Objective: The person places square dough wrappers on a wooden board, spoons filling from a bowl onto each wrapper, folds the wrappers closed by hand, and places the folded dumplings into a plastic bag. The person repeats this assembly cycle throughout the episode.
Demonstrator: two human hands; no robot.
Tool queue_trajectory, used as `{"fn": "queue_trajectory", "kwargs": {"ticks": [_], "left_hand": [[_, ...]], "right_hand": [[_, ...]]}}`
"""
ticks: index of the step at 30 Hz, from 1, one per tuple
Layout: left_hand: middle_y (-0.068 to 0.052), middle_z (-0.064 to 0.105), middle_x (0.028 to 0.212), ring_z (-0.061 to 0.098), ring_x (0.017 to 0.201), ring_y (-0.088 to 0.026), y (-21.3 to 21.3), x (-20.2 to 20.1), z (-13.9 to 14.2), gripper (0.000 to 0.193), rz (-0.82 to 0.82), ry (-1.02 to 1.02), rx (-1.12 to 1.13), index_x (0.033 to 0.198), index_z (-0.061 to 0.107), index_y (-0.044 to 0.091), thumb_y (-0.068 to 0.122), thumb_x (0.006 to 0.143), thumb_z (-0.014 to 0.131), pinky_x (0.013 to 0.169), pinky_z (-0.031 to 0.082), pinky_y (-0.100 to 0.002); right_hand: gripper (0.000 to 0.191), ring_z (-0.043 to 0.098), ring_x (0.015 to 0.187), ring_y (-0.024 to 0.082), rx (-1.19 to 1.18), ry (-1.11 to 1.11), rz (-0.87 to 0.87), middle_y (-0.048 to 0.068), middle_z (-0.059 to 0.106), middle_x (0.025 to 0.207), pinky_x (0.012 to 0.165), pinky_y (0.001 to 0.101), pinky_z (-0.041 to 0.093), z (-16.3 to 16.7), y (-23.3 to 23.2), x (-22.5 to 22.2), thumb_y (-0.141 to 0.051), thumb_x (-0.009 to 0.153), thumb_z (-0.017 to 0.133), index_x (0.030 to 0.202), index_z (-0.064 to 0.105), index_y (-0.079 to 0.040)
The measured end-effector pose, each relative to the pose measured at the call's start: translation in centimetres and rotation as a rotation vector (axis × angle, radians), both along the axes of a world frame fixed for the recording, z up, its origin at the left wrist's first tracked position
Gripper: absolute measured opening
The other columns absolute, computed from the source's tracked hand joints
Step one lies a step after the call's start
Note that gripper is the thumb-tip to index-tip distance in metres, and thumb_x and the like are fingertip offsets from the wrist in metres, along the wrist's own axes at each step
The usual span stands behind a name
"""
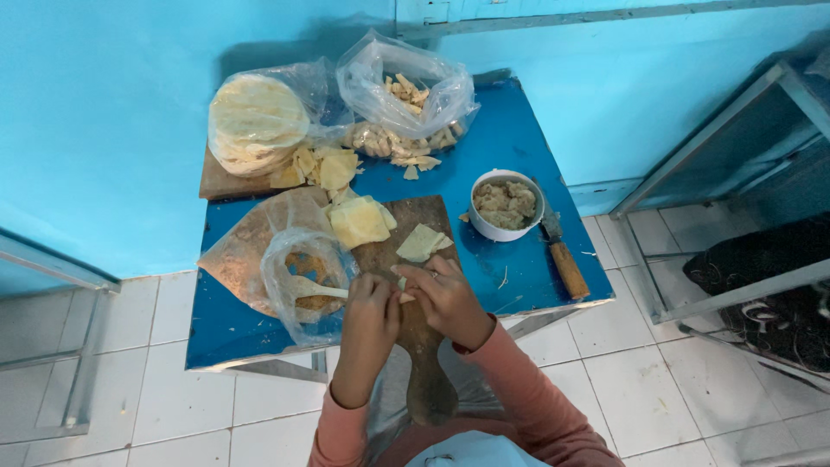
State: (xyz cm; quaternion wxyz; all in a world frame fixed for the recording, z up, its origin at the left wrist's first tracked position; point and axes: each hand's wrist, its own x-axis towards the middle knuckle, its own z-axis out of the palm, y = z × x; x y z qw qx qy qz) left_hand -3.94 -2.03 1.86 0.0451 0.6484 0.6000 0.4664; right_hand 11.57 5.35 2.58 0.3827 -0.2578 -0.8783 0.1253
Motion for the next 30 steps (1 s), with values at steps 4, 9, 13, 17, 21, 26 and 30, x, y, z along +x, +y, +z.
{"fn": "queue_trajectory", "kwargs": {"ticks": [4, 9, 13, 17, 21, 26, 30], "left_hand": [[-0.020, 0.062, 0.090, 0.059, 0.092, -0.042, 0.6, -0.2, -0.6, 0.006, 0.037, -0.016, -0.074, 0.089, 0.067, -0.002, 0.001, 0.084, 0.067, 0.079, 0.047, -0.050], [-0.021, 0.064, 0.095, 0.060, 0.093, -0.042, 0.5, -0.6, -0.7, 0.012, 0.017, -0.008, -0.089, 0.099, 0.067, -0.004, -0.001, 0.089, 0.063, 0.078, 0.047, -0.050], [-0.019, 0.065, 0.097, 0.063, 0.091, -0.039, -0.4, -0.2, 0.0, 0.008, 0.034, 0.038, -0.089, 0.093, 0.067, -0.004, 0.002, 0.088, 0.066, 0.078, 0.049, -0.047], [-0.017, 0.063, 0.097, 0.063, 0.091, -0.037, -0.2, 0.2, 0.6, 0.008, 0.080, 0.058, -0.033, 0.092, 0.069, -0.002, 0.002, 0.085, 0.067, 0.078, 0.049, -0.047], [-0.018, 0.062, 0.098, 0.062, 0.093, -0.038, 0.7, 0.2, 0.6, 0.007, 0.144, 0.123, -0.006, 0.090, 0.068, -0.002, 0.004, 0.085, 0.068, 0.079, 0.050, -0.047], [-0.019, 0.061, 0.107, 0.060, 0.101, -0.040, 1.2, 0.5, 0.0, 0.018, 0.199, 0.111, -0.027, 0.106, 0.068, -0.001, 0.004, 0.089, 0.064, 0.083, 0.049, -0.048], [-0.022, 0.059, 0.118, 0.059, 0.111, -0.042, 1.0, 0.7, 0.1, 0.028, 0.213, 0.053, 0.091, 0.124, 0.064, -0.002, 0.002, 0.097, 0.059, 0.092, 0.048, -0.049]], "right_hand": [[0.050, 0.061, 0.091, 0.026, 0.053, 0.046, 0.115, 0.004, 0.070, 0.090, 0.083, 0.0412, 0.045, 0.3, -0.3, 0.4, -0.004, 0.084, 0.075, 0.133, 0.065, -0.007], [0.049, 0.060, 0.092, 0.027, 0.131, 0.000, 0.046, 0.009, 0.067, 0.090, 0.086, 0.0416, 0.045, 0.5, -0.6, 0.3, -0.007, 0.084, 0.073, 0.132, 0.066, -0.005], [0.043, 0.059, 0.088, 0.025, 0.175, -0.034, -0.012, 0.006, 0.066, 0.085, 0.087, 0.0425, 0.042, 0.3, -0.5, -0.1, -0.006, 0.088, 0.073, 0.131, 0.067, -0.004], [0.045, 0.060, 0.093, 0.025, 0.217, -0.009, -0.052, 0.005, 0.071, 0.094, 0.091, 0.0433, 0.041, 0.0, -0.6, -0.3, -0.004, 0.089, 0.069, 0.135, 0.065, -0.005], [0.050, 0.064, 0.103, 0.025, 0.235, -0.071, -0.076, 0.001, 0.071, 0.093, 0.095, 0.0481, 0.041, -0.2, -1.1, -0.3, -0.003, 0.089, 0.066, 0.138, 0.064, -0.007], [0.056, 0.062, 0.107, 0.029, 0.266, -0.158, -0.072, 0.011, 0.071, 0.112, 0.097, 0.0502, 0.042, -0.1, -1.3, -0.4, -0.008, 0.090, 0.064, 0.145, 0.057, -0.002], [0.056, 0.063, 0.107, 0.030, 0.178, -0.179, -0.041, 0.014, 0.070, 0.109, 0.100, 0.0485, 0.042, 0.2, -0.1, -1.3, -0.013, 0.094, 0.064, 0.148, 0.053, -0.003]]}}
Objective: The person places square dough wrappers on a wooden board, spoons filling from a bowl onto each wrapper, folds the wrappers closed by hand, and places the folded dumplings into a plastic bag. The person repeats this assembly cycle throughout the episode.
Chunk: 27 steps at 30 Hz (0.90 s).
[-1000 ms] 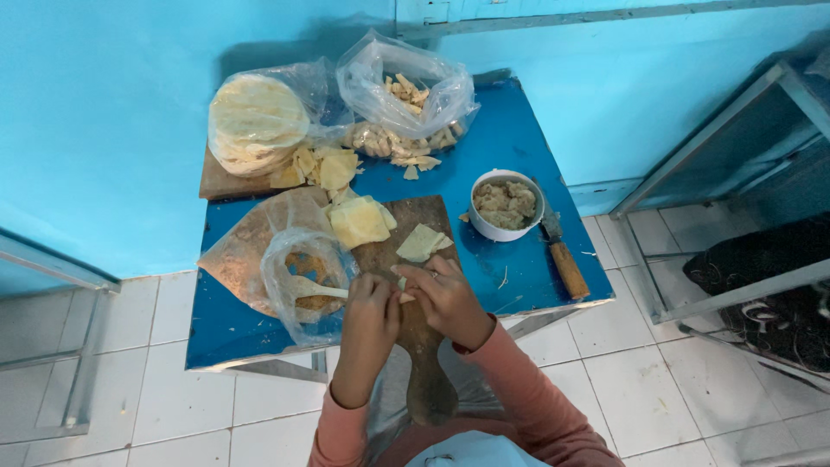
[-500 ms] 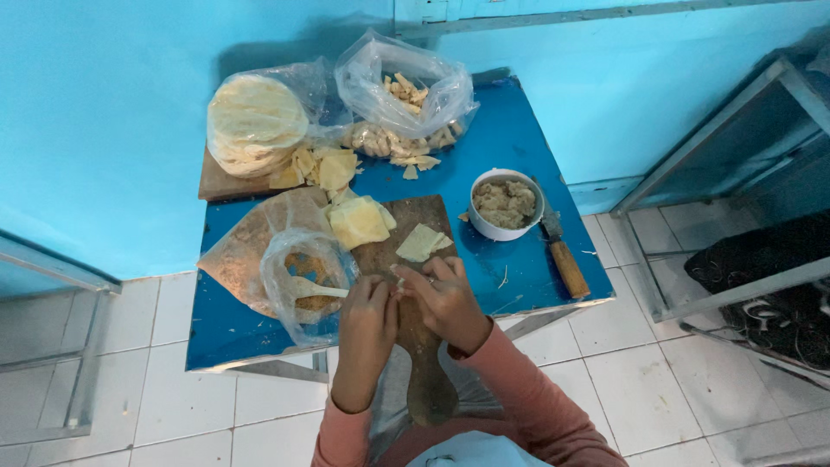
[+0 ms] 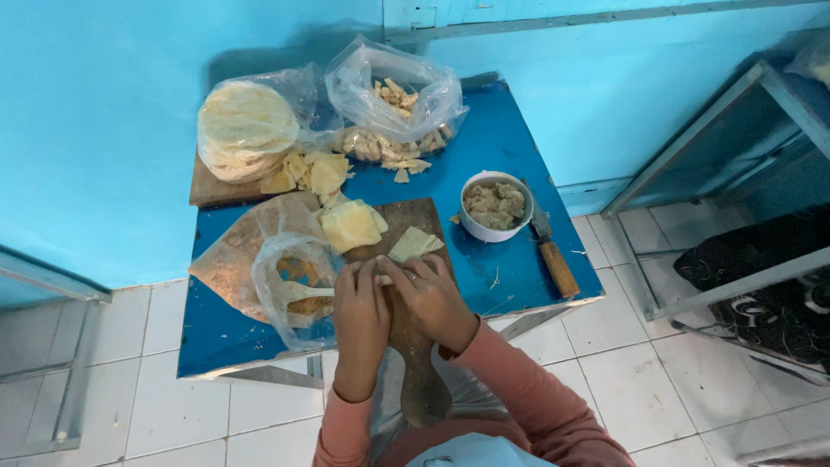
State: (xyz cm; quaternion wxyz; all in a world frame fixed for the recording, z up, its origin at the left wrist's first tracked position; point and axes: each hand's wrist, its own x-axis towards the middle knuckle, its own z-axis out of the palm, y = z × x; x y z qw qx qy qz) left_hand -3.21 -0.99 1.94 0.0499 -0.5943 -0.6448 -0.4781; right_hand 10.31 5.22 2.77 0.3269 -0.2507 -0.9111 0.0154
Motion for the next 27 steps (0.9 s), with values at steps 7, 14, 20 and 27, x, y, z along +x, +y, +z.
{"fn": "queue_trajectory", "kwargs": {"ticks": [7, 14, 20, 27], "left_hand": [[-0.021, 0.059, 0.121, 0.062, 0.112, -0.038, -1.9, 0.1, 1.1, 0.037, -0.095, -0.183, 0.087, 0.131, 0.058, 0.000, 0.008, 0.096, 0.066, 0.093, 0.050, -0.045], [-0.014, 0.062, 0.118, 0.063, 0.091, -0.024, -1.8, 0.6, 0.8, 0.058, -0.213, -0.364, 0.011, 0.142, 0.051, 0.003, 0.011, 0.091, 0.075, 0.079, 0.052, -0.036], [-0.014, 0.061, 0.123, 0.061, 0.090, -0.022, -2.3, 0.6, 0.3, 0.060, -0.173, -0.385, 0.029, 0.147, 0.044, 0.002, 0.012, 0.095, 0.071, 0.078, 0.052, -0.035], [-0.014, 0.061, 0.121, 0.060, 0.086, -0.023, -2.8, 0.4, 0.6, 0.054, -0.144, -0.425, -0.003, 0.143, 0.047, 0.001, 0.010, 0.094, 0.067, 0.072, 0.050, -0.035]], "right_hand": [[0.063, 0.075, 0.096, 0.017, -0.805, 0.455, 0.160, 0.011, 0.076, 0.105, 0.085, 0.0300, 0.058, -0.4, 0.8, 0.8, 0.002, 0.092, 0.069, 0.151, 0.048, -0.005], [0.063, 0.072, 0.101, 0.015, -1.315, 0.668, 0.461, 0.011, 0.076, 0.107, 0.089, 0.0291, 0.057, -0.8, 1.8, 2.7, 0.003, 0.095, 0.069, 0.152, 0.044, 0.000], [0.064, 0.067, 0.086, 0.010, -1.224, 0.270, 0.395, 0.004, 0.074, 0.089, 0.080, 0.0261, 0.055, 1.3, 4.3, 3.8, 0.001, 0.088, 0.071, 0.148, 0.051, -0.008], [0.063, 0.068, 0.090, 0.013, -0.895, 0.220, 0.333, 0.008, 0.072, 0.102, 0.077, 0.0287, 0.056, 7.5, 13.2, 4.9, 0.002, 0.088, 0.068, 0.147, 0.048, -0.011]]}}
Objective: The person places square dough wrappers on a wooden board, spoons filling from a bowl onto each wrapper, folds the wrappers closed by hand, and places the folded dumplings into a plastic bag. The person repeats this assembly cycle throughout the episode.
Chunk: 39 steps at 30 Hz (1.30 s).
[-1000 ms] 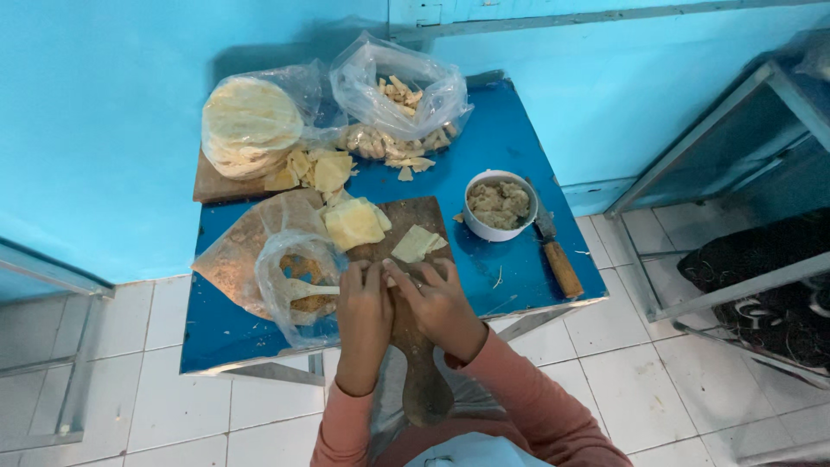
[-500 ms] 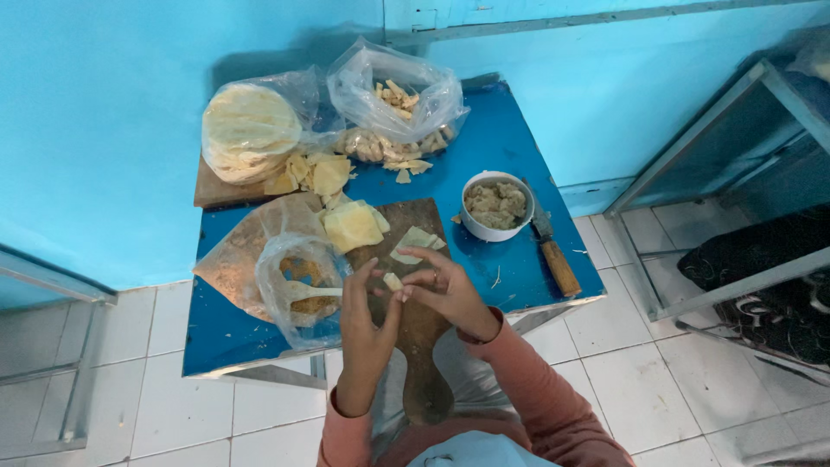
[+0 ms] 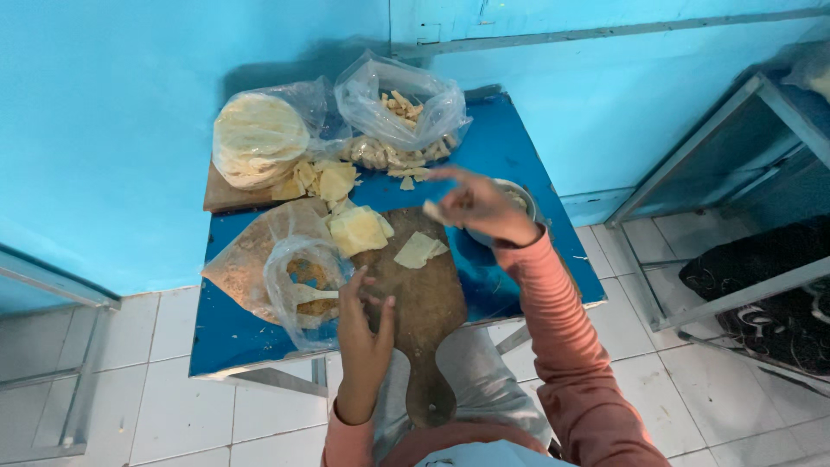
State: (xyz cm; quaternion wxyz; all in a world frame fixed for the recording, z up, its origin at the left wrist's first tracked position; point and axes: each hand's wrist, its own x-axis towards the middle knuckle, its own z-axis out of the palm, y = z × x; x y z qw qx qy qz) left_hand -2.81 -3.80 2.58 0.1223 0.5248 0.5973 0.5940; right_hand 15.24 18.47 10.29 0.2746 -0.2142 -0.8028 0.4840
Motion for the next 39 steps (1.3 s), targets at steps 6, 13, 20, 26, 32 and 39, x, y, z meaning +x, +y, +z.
{"fn": "queue_trajectory", "kwargs": {"ticks": [6, 13, 20, 26, 32, 39], "left_hand": [[-0.018, 0.061, 0.120, 0.062, 0.108, -0.036, 1.1, 0.0, -0.5, 0.028, 0.032, 0.249, 0.078, 0.127, 0.062, 0.001, 0.011, 0.101, 0.062, 0.090, 0.050, -0.044], [-0.024, 0.059, 0.114, 0.057, 0.103, -0.043, 5.6, 0.4, -0.9, 0.035, 0.114, 0.505, -0.106, 0.121, 0.062, -0.009, 0.012, 0.093, 0.067, 0.086, 0.048, -0.051], [-0.025, 0.057, 0.108, 0.056, 0.102, -0.044, 8.6, 1.2, -1.7, 0.026, 0.121, 0.542, -0.221, 0.104, 0.062, -0.007, 0.010, 0.087, 0.071, 0.085, 0.048, -0.050], [-0.025, 0.062, 0.096, 0.061, 0.091, -0.045, 9.5, 0.9, -2.2, 0.016, 0.113, 0.463, -0.155, 0.096, 0.060, -0.003, 0.007, 0.087, 0.070, 0.078, 0.049, -0.052], [-0.021, 0.068, 0.076, 0.068, 0.072, -0.041, 8.4, -0.2, -1.5, 0.012, -0.011, 0.162, -0.102, 0.093, 0.057, 0.000, 0.005, 0.090, 0.067, 0.062, 0.050, -0.050], [-0.021, 0.066, 0.078, 0.067, 0.074, -0.041, 3.5, 0.4, -1.7, 0.012, 0.015, 0.235, -0.234, 0.092, 0.059, -0.001, 0.005, 0.086, 0.068, 0.066, 0.050, -0.050]], "right_hand": [[0.066, 0.075, 0.109, 0.018, 0.221, 0.294, -0.366, 0.021, 0.069, 0.130, 0.091, 0.0328, 0.061, -1.4, -0.7, -1.6, -0.001, 0.096, 0.070, 0.153, 0.037, -0.008], [0.058, 0.068, 0.088, 0.038, 0.516, -0.236, -0.526, 0.019, 0.073, 0.100, 0.074, 0.0454, 0.053, -6.3, -6.6, -1.4, -0.006, 0.085, 0.077, 0.139, 0.054, -0.006], [0.057, 0.067, 0.077, 0.035, 0.538, -0.185, -0.597, 0.013, 0.069, 0.082, 0.067, 0.0468, 0.052, -8.7, -6.5, -2.5, -0.004, 0.082, 0.076, 0.136, 0.058, -0.010], [0.056, 0.070, 0.075, 0.016, 0.231, 0.099, -0.527, 0.006, 0.068, 0.085, 0.068, 0.0292, 0.059, -9.1, -5.9, -2.1, 0.006, 0.084, 0.073, 0.136, 0.059, -0.009], [0.059, 0.067, 0.078, 0.009, 0.094, 0.164, -0.498, 0.003, 0.066, 0.088, 0.069, 0.0259, 0.058, -9.0, -6.3, -1.4, 0.008, 0.081, 0.075, 0.136, 0.059, -0.008], [0.067, 0.073, 0.070, 0.011, -0.020, -0.174, -0.390, 0.005, 0.067, 0.083, 0.062, 0.0263, 0.059, -6.0, -10.9, -0.2, 0.004, 0.077, 0.075, 0.137, 0.053, -0.012]]}}
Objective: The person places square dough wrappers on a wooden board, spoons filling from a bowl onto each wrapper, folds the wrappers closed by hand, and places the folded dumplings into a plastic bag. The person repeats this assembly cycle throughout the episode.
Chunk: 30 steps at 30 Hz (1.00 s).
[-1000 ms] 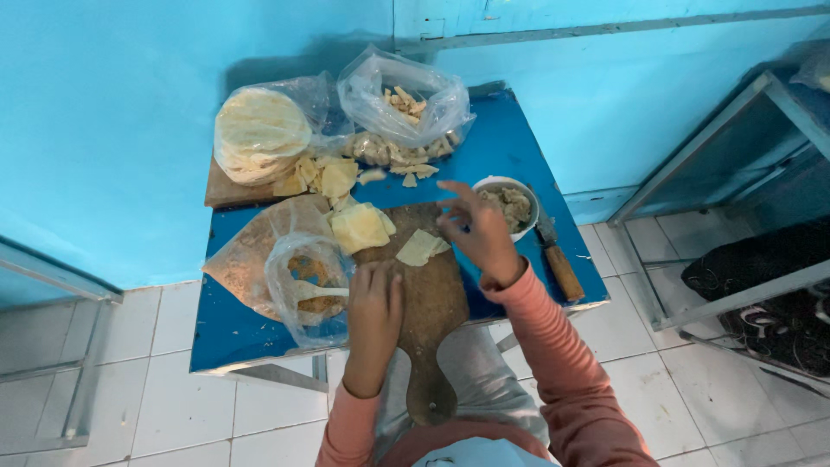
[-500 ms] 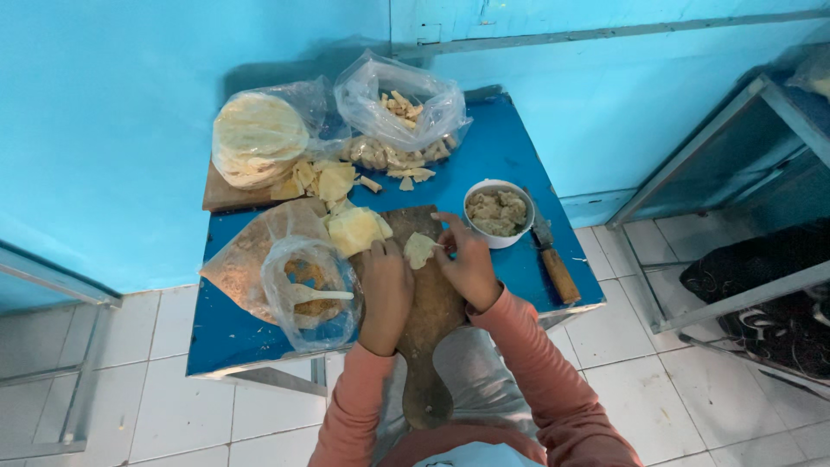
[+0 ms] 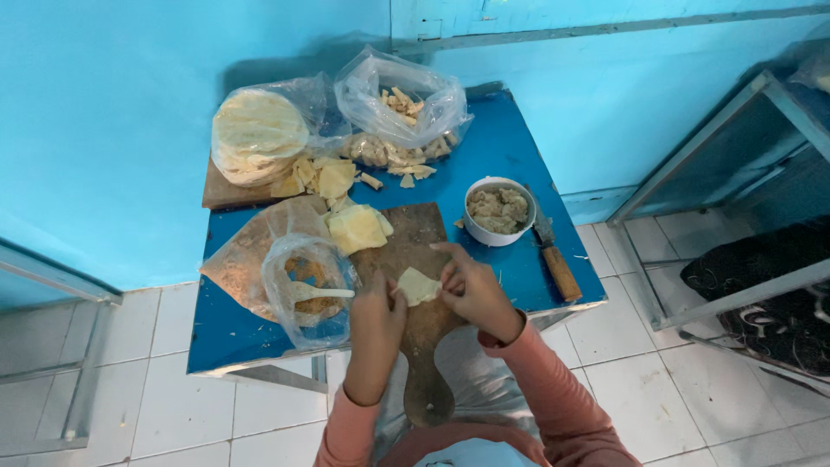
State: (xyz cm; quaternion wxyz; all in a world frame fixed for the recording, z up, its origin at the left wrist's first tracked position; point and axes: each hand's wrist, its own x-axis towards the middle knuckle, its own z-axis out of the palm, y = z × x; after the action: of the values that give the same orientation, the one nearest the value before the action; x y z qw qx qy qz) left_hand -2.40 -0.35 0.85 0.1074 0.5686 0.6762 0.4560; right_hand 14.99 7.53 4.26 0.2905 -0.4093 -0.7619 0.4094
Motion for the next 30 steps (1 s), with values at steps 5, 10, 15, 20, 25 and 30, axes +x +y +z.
{"fn": "queue_trajectory", "kwargs": {"ticks": [5, 10, 15, 20, 25, 30], "left_hand": [[-0.023, 0.060, 0.095, 0.061, 0.091, -0.041, -2.6, 1.3, -0.3, 0.015, 0.094, 0.150, 0.046, 0.102, 0.064, -0.002, 0.008, 0.091, 0.068, 0.077, 0.049, -0.049], [-0.020, 0.057, 0.097, 0.058, 0.092, -0.040, -3.3, 1.5, -0.3, 0.027, 0.106, 0.086, 0.129, 0.113, 0.065, -0.003, 0.012, 0.091, 0.068, 0.077, 0.047, -0.049], [-0.021, 0.057, 0.097, 0.057, 0.091, -0.040, -3.0, 2.0, -0.7, 0.029, 0.134, 0.105, 0.170, 0.112, 0.064, -0.002, 0.017, 0.092, 0.071, 0.077, 0.046, -0.049], [-0.019, 0.059, 0.101, 0.058, 0.094, -0.040, -3.0, 1.7, -1.2, 0.028, 0.120, 0.104, 0.228, 0.115, 0.064, 0.000, 0.018, 0.094, 0.070, 0.079, 0.047, -0.049], [-0.018, 0.060, 0.100, 0.058, 0.093, -0.039, -2.8, 1.9, -1.4, 0.028, 0.131, 0.078, 0.232, 0.116, 0.065, 0.002, 0.017, 0.093, 0.070, 0.078, 0.047, -0.048], [-0.019, 0.059, 0.101, 0.058, 0.093, -0.040, -2.7, 1.9, -1.8, 0.028, 0.136, 0.084, 0.244, 0.116, 0.065, 0.001, 0.015, 0.093, 0.069, 0.078, 0.047, -0.049]], "right_hand": [[0.057, 0.071, 0.077, 0.031, 0.454, -0.149, -0.010, 0.013, 0.071, 0.092, 0.065, 0.0394, 0.056, 3.3, -1.2, -1.2, -0.004, 0.077, 0.076, 0.131, 0.061, -0.010], [0.027, 0.070, 0.086, 0.037, 0.689, -0.046, 0.070, 0.016, 0.072, 0.089, 0.074, 0.0467, 0.055, 4.7, 6.5, -8.0, -0.005, 0.089, 0.067, 0.116, 0.066, -0.006], [0.038, 0.067, 0.091, 0.045, 0.747, -0.225, 0.142, 0.024, 0.070, 0.090, 0.077, 0.0549, 0.053, 4.6, 14.2, -15.5, -0.006, 0.075, 0.071, 0.113, 0.065, -0.004], [0.051, 0.065, 0.095, 0.048, 0.718, -0.337, 0.127, 0.025, 0.069, 0.096, 0.075, 0.0576, 0.052, 4.0, 15.1, -16.4, -0.002, 0.071, 0.068, 0.121, 0.057, 0.000], [0.047, 0.075, 0.085, 0.037, 0.319, -0.137, 0.208, 0.022, 0.073, 0.087, 0.077, 0.0487, 0.058, 6.8, 15.9, -13.3, -0.005, 0.076, 0.071, 0.121, 0.057, -0.006], [0.069, 0.066, 0.087, 0.045, 1.046, -0.145, -0.149, 0.024, 0.072, 0.102, 0.079, 0.0483, 0.054, 11.8, 15.3, -9.3, -0.005, 0.074, 0.079, 0.138, 0.055, 0.004]]}}
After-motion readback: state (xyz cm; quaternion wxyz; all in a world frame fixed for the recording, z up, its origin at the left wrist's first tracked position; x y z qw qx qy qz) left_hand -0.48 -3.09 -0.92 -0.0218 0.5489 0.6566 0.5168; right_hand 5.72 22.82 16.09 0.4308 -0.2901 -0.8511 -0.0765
